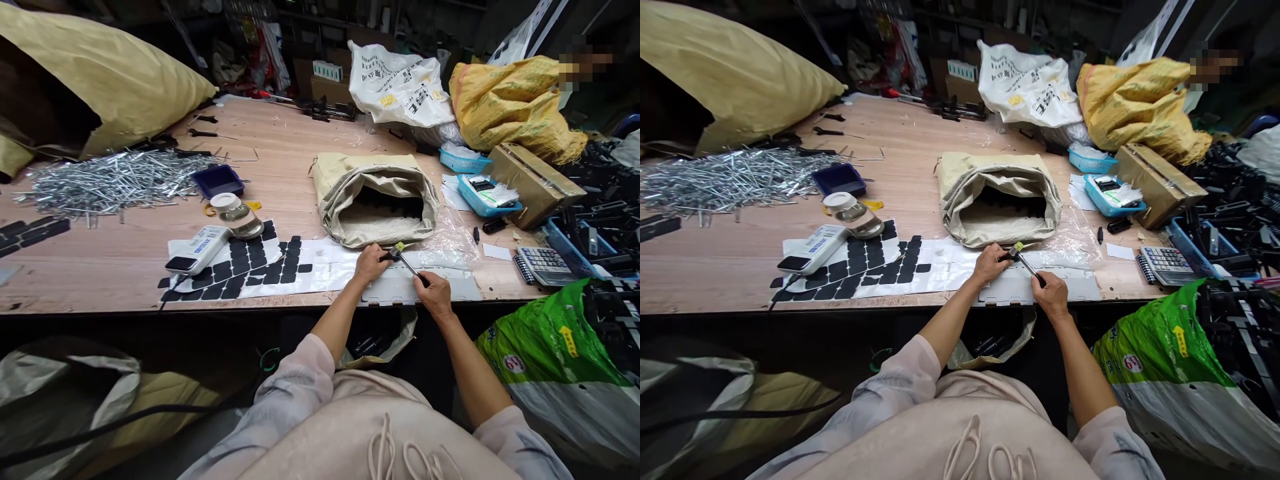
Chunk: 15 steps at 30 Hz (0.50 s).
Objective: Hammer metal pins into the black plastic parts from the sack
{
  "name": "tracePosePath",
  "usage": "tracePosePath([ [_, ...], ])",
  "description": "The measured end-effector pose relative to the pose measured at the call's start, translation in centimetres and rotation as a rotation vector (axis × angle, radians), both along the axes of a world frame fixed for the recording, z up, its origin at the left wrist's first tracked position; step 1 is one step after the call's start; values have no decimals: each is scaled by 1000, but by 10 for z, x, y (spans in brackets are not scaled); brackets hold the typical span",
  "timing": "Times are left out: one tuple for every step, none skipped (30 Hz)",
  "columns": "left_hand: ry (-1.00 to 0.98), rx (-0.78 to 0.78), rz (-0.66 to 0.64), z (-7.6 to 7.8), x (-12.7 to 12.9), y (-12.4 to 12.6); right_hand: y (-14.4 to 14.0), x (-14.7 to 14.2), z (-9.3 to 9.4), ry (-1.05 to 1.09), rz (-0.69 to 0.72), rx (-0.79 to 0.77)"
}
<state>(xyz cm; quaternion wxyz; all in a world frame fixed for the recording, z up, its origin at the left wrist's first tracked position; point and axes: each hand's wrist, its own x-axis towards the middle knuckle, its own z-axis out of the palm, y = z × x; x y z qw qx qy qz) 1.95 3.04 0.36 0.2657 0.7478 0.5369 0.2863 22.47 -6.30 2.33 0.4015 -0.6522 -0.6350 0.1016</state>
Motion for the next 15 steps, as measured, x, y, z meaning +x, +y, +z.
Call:
tracePosePath([
  [-6,5,-1,0,0,0,0,1,-2,55,-9,-18],
  [-12,7,-3,0,0,-1,0,2,-3,136,-24,-42],
  [-18,6,-5,1,0,-1,1,4,-5,241,-44,-72],
  [-21,1,-7,1,0,-1,1,7,-5,360,-65,-105],
  [-21,-6,-7,1,0,0,2,9,-6,480,-85,-135],
  [-20,-13,-4,2,0,1,3,12,-5,592,-102,-157],
  [-19,-17,-3,4,0,2,4,14,-5,684,-114,-170],
  [-21,-15,-1,5,0,2,5,15,-4,750,-118,-175],
  [-31,-7,0,7,-1,0,6,16,-3,789,-112,-182],
  [-50,10,-3,10,-2,-3,7,17,-2,806,-102,-191],
  [-79,38,-13,13,-4,-10,8,17,-2,809,-89,-202],
  [-113,77,-32,16,-6,-19,9,18,-2,807,-79,-212],
  [-145,125,-64,18,-10,-32,9,18,-3,806,-72,-219],
  [-165,170,-110,20,-14,-49,9,18,-3,809,-69,-221],
  [-169,206,-165,20,-19,-67,10,18,-4,818,-68,-218],
])
